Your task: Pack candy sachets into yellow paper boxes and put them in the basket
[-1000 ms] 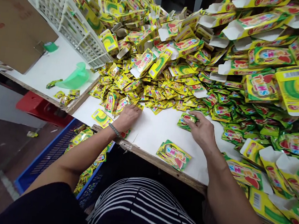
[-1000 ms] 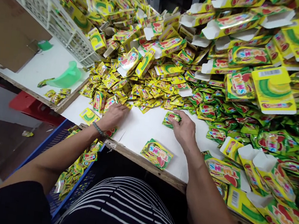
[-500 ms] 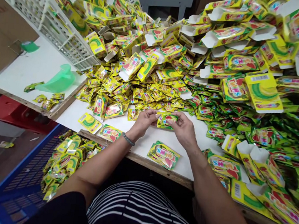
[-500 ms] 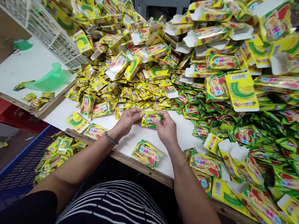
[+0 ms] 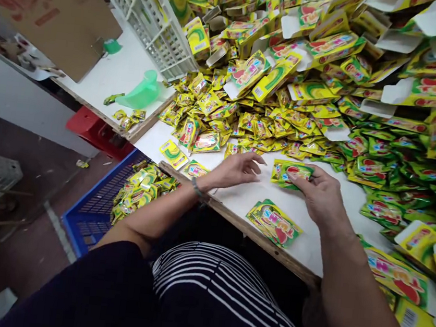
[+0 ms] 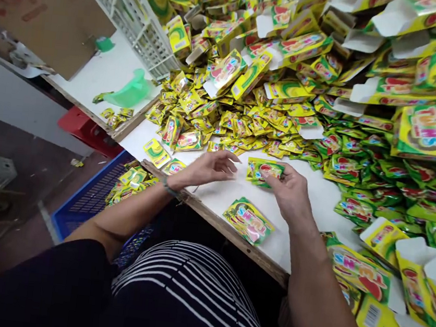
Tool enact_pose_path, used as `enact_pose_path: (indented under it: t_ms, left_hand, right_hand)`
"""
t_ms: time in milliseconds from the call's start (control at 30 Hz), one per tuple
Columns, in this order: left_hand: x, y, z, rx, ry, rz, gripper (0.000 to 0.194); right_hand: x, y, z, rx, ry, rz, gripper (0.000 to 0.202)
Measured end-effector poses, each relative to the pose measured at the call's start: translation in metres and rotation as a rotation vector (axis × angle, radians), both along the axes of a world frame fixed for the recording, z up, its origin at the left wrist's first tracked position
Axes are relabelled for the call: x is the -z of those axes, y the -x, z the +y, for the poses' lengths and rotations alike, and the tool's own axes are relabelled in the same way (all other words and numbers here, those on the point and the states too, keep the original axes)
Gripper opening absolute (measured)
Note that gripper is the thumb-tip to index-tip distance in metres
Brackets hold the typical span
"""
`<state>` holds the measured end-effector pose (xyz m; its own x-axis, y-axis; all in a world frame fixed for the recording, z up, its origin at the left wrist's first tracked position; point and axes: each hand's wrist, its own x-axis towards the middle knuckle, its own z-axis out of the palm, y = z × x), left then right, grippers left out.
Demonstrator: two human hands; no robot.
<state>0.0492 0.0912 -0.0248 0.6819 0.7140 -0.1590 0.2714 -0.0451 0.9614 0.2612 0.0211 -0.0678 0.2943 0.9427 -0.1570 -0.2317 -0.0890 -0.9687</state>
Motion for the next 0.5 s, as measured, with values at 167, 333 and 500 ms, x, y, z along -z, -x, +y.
enact_pose_path:
  t_ms: [167,333,500]
  left_hand:
    - [-0.033,0.079,0.024,0.427,-0.593,0.792,0.069]
    - [-0.034,0.086,0.032,0.562,-0.655,1.095,0.042]
    - [-0.041,0.071,0.039,0.343,-0.629,0.896,0.024]
  right_hand:
    - [0.0,-0.003,0.003,0.139,-0.031,-0.031,0.032]
    - [0.004,-0.002,0.003,0.088,-0.061,-0.059,0.034]
    - [0.004,-0.002,0.004,0.081,-0.122,-0.107,0.037]
